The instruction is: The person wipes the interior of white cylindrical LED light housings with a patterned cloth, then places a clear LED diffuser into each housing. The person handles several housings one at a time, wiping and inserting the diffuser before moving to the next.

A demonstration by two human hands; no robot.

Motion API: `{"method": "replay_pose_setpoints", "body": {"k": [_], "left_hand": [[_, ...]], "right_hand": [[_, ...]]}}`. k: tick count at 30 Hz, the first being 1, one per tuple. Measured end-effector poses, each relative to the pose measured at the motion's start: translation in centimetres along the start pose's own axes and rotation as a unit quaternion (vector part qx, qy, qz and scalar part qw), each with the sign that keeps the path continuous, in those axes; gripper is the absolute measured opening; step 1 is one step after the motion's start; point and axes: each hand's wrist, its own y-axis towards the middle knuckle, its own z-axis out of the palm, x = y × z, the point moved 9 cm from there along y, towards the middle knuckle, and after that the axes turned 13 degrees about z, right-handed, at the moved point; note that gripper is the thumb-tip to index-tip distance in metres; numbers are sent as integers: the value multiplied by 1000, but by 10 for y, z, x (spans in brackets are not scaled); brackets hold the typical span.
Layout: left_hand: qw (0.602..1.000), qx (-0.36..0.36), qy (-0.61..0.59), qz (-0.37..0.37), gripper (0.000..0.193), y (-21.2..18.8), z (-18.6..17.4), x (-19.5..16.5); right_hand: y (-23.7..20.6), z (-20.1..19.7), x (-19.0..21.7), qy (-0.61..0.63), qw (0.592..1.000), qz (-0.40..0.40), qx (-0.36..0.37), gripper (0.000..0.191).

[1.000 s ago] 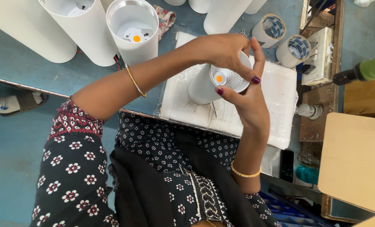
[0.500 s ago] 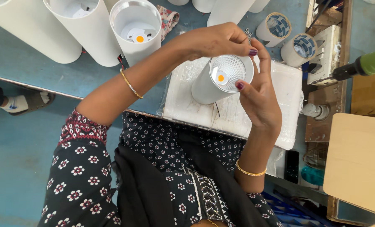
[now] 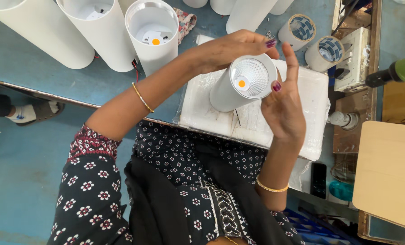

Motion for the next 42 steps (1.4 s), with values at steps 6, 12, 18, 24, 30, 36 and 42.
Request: {"method": "replay_pose_setpoints", "body": {"k": [6, 12, 18, 24, 30, 36, 42], "left_hand": [[997, 10, 40, -59, 46, 2, -6, 10], [943, 95, 318, -27, 52, 25, 4, 3], [982, 42, 182, -18, 54, 11, 2, -8], [993, 15, -112, -32, 48, -5, 4, -7], [993, 32, 81, -77, 44, 4, -2, 1], [956, 34, 281, -81, 49, 16, 7, -12], [993, 0, -111, -29, 51, -28, 16, -29]], "right_hand": [[-1, 1, -2, -87, 995, 43, -27, 104], [3, 23, 0, -234, 965, 1, -120, 116], [2, 21, 1, -161, 979, -36, -120, 113], [0, 3, 1, 19, 999, 37, -21, 102], [2, 14, 4, -135, 990, 22, -44, 113], [-1, 30, 2, -236, 963, -49, -119, 116], [-1, 14, -6, -22, 997, -15, -66, 105]]}}
